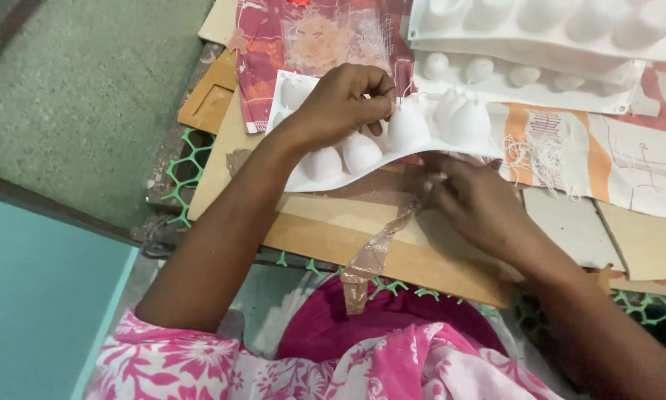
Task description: Threading and tying wicks into silicone candle molds.
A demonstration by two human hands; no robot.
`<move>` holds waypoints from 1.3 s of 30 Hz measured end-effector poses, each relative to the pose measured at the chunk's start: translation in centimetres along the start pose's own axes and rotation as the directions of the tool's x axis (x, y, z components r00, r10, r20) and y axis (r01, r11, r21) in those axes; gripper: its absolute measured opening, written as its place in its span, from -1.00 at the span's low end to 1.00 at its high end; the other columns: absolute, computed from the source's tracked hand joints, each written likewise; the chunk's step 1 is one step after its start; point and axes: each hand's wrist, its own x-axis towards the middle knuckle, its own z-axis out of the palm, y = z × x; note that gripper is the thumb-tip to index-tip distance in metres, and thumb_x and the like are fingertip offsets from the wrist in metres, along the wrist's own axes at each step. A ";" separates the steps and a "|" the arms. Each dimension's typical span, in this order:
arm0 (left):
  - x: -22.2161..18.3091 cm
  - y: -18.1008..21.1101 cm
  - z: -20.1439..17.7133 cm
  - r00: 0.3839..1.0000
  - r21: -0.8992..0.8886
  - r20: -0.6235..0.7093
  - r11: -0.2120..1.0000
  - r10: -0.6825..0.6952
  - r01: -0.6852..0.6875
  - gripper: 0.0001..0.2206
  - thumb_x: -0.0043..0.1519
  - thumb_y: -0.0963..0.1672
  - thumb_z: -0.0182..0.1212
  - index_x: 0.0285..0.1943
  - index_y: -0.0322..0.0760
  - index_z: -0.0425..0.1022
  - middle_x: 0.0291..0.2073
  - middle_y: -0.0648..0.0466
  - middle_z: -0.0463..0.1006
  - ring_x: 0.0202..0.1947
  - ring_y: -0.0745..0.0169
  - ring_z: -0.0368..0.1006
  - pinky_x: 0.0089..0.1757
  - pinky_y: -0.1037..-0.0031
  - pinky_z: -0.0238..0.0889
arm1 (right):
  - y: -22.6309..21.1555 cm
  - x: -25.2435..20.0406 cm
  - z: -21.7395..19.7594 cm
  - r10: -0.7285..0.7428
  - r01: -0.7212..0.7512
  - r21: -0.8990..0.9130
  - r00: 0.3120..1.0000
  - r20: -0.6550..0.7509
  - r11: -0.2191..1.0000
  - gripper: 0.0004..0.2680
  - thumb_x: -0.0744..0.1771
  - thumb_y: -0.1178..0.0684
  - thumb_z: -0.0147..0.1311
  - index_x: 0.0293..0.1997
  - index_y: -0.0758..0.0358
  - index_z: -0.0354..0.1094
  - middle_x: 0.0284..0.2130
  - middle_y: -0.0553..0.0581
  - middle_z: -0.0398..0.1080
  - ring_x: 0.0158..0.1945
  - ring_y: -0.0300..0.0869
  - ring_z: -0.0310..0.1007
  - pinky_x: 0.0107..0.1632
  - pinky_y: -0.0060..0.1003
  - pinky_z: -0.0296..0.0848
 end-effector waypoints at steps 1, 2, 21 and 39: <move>0.0 -0.2 -0.1 1.000 0.010 0.018 1.000 -0.001 0.001 -0.92 0.27 -0.19 0.22 -0.23 -0.37 0.52 -0.41 0.17 0.54 -0.43 0.49 0.50 -0.32 0.57 0.49 | 0.0 0.5 0.3 0.007 -0.007 0.010 1.000 -0.016 1.000 -0.72 0.35 0.09 -0.01 0.19 0.21 0.41 -0.17 0.19 0.59 -0.19 -0.14 0.60 -0.07 -0.20 0.51; 0.0 -0.4 -0.2 1.000 0.014 0.014 1.000 0.024 -0.024 -0.92 0.27 -0.20 0.21 -0.24 -0.38 0.49 -0.40 0.17 0.53 -0.42 0.49 0.49 -0.31 0.57 0.49 | 0.0 1.1 0.7 0.149 -0.147 0.192 0.989 0.004 0.970 -0.74 0.37 0.06 -0.02 0.18 0.22 0.40 -0.19 0.17 0.58 -0.20 -0.15 0.60 -0.10 -0.23 0.51; -1.2 1.3 0.4 0.982 0.211 -0.121 0.970 0.147 -0.119 -0.88 0.13 -0.15 0.28 -0.29 -0.34 0.51 -0.42 0.11 0.64 -0.50 0.41 0.61 -0.37 0.52 0.46 | -2.5 4.1 3.6 0.502 -0.097 0.987 0.865 0.018 0.130 -0.87 0.39 0.19 0.08 0.02 0.32 0.40 -0.22 0.09 0.52 -0.27 -0.23 0.50 -0.23 -0.33 0.53; -1.5 1.4 1.3 0.982 0.345 -0.002 0.922 0.188 -0.176 -0.84 0.13 -0.10 0.31 -0.27 -0.29 0.53 -0.45 0.16 0.61 -0.40 0.42 0.56 -0.27 0.50 0.41 | 1.3 -4.0 3.1 0.528 -0.342 0.860 0.843 0.103 0.378 -0.87 0.39 0.12 0.03 -0.09 0.41 0.36 -0.24 0.12 0.43 -0.22 -0.23 0.38 -0.14 -0.33 0.43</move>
